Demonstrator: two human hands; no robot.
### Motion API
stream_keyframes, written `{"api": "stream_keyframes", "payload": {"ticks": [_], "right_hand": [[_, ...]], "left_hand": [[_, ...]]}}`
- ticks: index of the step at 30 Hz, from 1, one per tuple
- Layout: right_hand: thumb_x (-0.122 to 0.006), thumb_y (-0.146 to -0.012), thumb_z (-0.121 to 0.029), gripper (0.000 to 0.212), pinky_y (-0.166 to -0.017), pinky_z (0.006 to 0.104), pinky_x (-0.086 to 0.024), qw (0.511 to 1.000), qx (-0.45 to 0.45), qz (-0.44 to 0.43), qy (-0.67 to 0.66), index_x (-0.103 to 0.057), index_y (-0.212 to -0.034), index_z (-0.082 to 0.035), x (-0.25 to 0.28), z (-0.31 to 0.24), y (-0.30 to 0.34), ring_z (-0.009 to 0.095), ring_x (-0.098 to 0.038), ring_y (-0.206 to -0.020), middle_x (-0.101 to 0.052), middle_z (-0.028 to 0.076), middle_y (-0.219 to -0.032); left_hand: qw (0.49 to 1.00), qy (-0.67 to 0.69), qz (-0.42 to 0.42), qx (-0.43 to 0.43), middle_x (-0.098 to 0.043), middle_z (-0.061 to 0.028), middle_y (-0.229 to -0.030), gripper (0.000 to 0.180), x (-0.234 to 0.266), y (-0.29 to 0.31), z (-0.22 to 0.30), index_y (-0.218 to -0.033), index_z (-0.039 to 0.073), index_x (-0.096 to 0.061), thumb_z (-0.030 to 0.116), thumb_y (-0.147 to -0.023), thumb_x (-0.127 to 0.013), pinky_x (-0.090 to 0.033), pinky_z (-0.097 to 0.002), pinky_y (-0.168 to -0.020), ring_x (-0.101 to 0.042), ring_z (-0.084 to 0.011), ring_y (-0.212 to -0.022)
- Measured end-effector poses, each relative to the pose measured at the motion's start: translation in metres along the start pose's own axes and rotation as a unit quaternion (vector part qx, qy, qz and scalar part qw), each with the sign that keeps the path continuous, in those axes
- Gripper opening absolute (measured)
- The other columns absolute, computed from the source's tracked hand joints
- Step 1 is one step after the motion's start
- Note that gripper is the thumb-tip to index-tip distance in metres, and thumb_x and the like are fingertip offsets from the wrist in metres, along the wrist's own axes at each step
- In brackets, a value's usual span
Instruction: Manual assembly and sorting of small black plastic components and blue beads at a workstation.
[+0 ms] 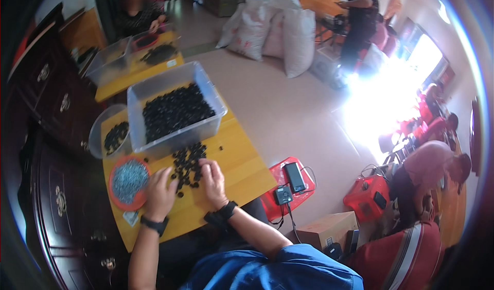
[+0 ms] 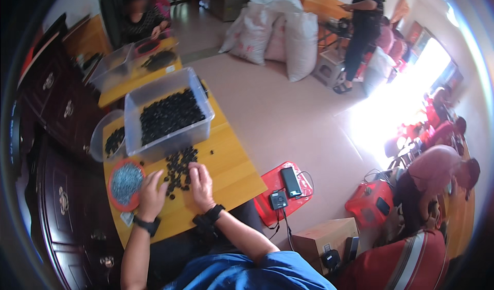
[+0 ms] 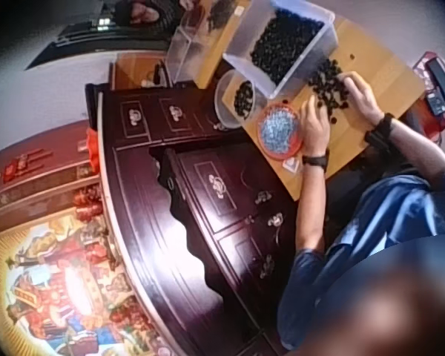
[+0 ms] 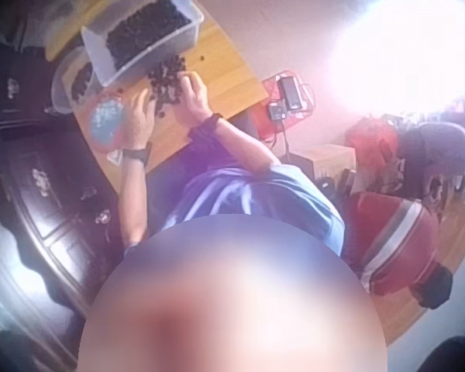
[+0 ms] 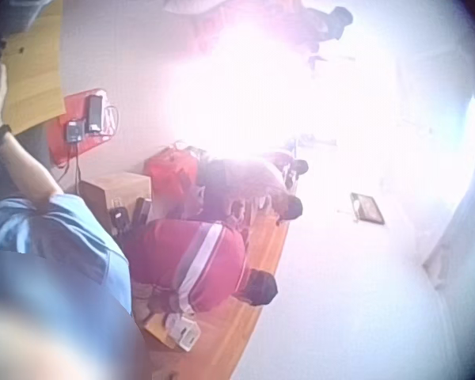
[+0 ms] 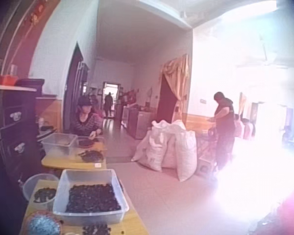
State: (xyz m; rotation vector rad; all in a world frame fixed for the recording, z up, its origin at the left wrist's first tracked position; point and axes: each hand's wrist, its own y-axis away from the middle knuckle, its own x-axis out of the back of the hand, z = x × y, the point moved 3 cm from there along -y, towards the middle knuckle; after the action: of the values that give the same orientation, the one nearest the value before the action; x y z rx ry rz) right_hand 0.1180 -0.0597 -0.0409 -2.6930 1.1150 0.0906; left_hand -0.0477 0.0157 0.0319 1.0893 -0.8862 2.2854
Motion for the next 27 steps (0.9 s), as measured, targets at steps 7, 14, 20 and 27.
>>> {"api": "stream_keyframes", "payload": {"ticks": [7,14,20,27], "right_hand": [[-0.053,-0.106,-0.023,0.024,-0.095,0.0315,-0.047,1.0,0.001,0.0,0.013,-0.061,-0.114,-0.002,0.006,0.001,-0.006,0.017,-0.06,-0.107,-0.067,0.008,-0.114],[-0.06,-0.097,-0.013,0.015,-0.095,0.0379,-0.049,0.987,0.136,-0.031,0.085,-0.06,-0.108,-0.002,-0.001,-0.042,-0.01,0.03,-0.062,-0.107,-0.064,0.014,-0.116],[-0.062,-0.09,-0.012,0.02,-0.092,0.0461,-0.049,0.928,0.176,-0.277,0.177,-0.059,-0.107,-0.001,-0.052,-0.068,-0.003,0.04,-0.059,-0.106,-0.06,0.019,-0.108],[-0.064,-0.086,-0.013,0.043,-0.108,0.0445,-0.042,0.833,0.24,-0.365,0.339,-0.057,-0.126,0.002,-0.097,-0.046,-0.005,0.038,-0.053,-0.124,-0.058,0.022,-0.129]], "left_hand": [[0.99,-0.139,-0.004,-0.007,-0.059,-0.0142,-0.099,0.039,0.027,0.03,-0.027,-0.111,0.003,-0.062,0.002,-0.075,-0.076,-0.049,-0.0451,-0.083,-0.059,-0.0364,-0.096],[0.991,-0.135,0.006,0.01,-0.06,-0.0158,-0.097,0.03,0.031,0.048,-0.059,-0.109,0.002,-0.063,0.0,-0.08,-0.068,-0.049,-0.0465,-0.082,-0.059,-0.0373,-0.096],[0.988,-0.153,0.0,0.011,-0.061,-0.0166,-0.093,0.022,0.057,0.07,-0.066,-0.101,0.002,-0.064,0.001,-0.079,-0.067,-0.049,-0.0477,-0.08,-0.06,-0.0388,-0.093],[0.991,-0.128,0.041,0.0,-0.063,-0.0123,-0.089,0.019,0.063,0.062,-0.065,-0.096,0.004,-0.067,0.002,-0.078,-0.069,-0.051,-0.0452,-0.075,-0.062,-0.0356,-0.086]]}}
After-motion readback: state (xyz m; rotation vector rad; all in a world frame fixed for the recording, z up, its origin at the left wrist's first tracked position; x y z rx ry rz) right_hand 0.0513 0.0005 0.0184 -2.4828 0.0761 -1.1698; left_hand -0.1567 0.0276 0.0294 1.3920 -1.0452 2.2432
